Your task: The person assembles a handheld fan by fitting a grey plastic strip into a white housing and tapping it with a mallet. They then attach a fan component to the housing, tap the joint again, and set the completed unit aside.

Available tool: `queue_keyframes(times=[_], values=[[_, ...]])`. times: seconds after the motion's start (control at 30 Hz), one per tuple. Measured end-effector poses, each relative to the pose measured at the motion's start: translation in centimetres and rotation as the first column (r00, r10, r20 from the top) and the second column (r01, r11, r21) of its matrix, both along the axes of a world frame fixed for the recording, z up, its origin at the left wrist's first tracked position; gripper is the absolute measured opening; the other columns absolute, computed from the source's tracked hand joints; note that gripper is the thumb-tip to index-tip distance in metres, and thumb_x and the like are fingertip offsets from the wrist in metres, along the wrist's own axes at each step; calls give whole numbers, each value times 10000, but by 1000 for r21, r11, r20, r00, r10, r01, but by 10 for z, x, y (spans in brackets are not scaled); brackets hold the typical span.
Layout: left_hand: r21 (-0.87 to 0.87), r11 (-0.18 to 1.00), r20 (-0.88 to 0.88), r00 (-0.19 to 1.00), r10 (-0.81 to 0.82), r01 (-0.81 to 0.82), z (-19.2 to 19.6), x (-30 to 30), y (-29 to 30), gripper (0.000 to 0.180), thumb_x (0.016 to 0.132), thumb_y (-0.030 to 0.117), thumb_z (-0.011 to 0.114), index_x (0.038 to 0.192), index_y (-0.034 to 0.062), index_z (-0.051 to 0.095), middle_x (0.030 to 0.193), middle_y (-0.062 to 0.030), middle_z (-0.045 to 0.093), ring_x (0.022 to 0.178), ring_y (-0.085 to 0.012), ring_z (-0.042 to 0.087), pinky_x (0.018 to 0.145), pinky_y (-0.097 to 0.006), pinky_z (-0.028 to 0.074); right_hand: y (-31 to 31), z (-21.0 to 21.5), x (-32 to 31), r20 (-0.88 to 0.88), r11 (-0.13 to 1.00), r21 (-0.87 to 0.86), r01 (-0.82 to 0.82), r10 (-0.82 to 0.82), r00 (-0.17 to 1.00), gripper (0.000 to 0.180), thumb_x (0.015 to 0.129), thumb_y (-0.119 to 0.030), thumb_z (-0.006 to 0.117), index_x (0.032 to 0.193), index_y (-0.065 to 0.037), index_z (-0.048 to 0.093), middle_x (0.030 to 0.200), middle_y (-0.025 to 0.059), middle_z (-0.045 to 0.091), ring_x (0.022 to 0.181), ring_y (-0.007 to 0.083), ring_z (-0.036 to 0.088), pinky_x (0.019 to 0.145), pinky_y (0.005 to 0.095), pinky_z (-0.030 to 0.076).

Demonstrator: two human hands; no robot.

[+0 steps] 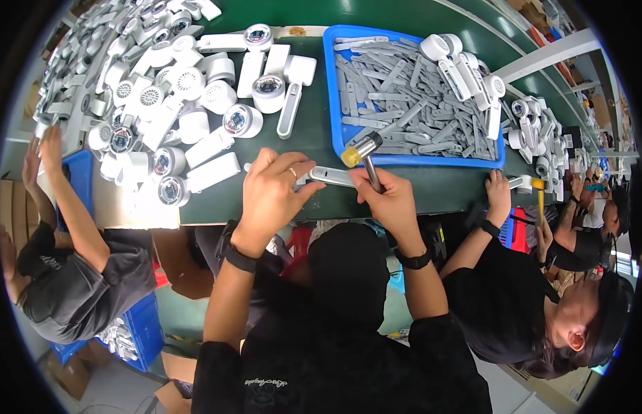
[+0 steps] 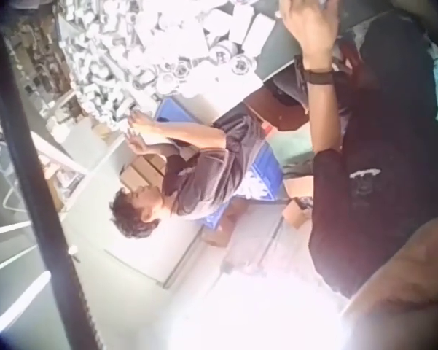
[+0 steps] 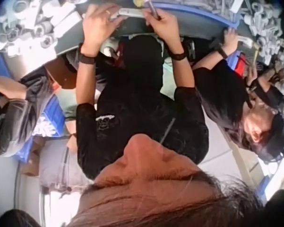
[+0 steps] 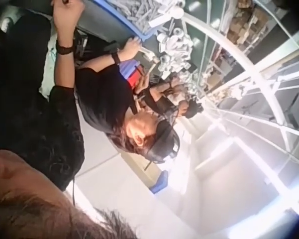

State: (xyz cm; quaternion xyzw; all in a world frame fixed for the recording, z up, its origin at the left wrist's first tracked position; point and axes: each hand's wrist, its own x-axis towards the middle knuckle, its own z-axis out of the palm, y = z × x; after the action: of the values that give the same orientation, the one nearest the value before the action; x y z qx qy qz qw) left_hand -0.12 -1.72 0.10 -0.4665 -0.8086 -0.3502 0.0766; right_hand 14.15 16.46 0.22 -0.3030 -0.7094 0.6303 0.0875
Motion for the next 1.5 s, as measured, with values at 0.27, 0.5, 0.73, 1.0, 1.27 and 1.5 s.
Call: queue_keyframes(times=[0.27, 0.5, 0.73, 1.0, 1.27, 1.5], values=[[56, 998, 78, 996, 31, -36, 1, -1, 4, 331, 674, 202, 912, 973, 113, 803, 1030, 31, 752, 791, -206, 530, 734, -322, 498, 8, 4, -5, 92, 987, 100, -129, 120, 988, 181, 977, -127, 731, 1126, -41, 788, 682, -64, 590, 625, 16, 534, 545, 209, 383], [-17, 988, -150, 976, -157, 156, -6, -12, 2, 325, 755, 200, 847, 1051, 92, 767, 966, 32, 715, 813, -172, 587, 674, -322, 497, 9, 14, -10, 169, 995, 18, -100, 96, 981, 198, 980, -133, 729, 1150, -45, 781, 698, -68, 587, 625, 17, 535, 552, 208, 388], [-171, 964, -348, 903, -254, 205, -5, -17, 3, 345, 795, 235, 843, 1070, 49, 747, 980, -7, 711, 791, -161, 600, 602, -296, 481, 3, 27, -10, 294, 986, 138, -98, 53, 954, 240, 999, -219, 716, 1185, -78, 774, 671, -38, 645, 518, 10, 480, 469, 225, 345], [-118, 972, -350, 908, -231, 202, -6, -13, 3, 367, 772, 183, 859, 1088, 32, 749, 1002, -23, 720, 744, -174, 578, 609, -306, 499, 13, 4, -2, 220, 955, -296, 32, 35, 975, 365, 1029, -291, 674, 1232, 11, 704, 728, 70, 733, 372, 23, 402, 365, 211, 270], [-182, 955, -319, 905, -281, 233, 16, -16, 15, 349, 770, 218, 849, 1111, 184, 779, 1186, 36, 745, 862, -157, 622, 637, -308, 524, 17, -2, -4, 165, 951, -308, -1, 55, 985, 361, 1024, -304, 682, 1215, 1, 715, 773, 90, 755, 382, 27, 407, 367, 222, 284], [-220, 895, -272, 857, -439, 389, 2, -18, 23, 287, 798, 168, 824, 1078, 150, 765, 1087, -23, 760, 817, -205, 733, 610, -315, 565, 12, -2, 1, 126, 962, -272, 8, 27, 992, 322, 1022, -286, 685, 1184, -9, 721, 754, 77, 749, 393, 16, 402, 372, 225, 286]])
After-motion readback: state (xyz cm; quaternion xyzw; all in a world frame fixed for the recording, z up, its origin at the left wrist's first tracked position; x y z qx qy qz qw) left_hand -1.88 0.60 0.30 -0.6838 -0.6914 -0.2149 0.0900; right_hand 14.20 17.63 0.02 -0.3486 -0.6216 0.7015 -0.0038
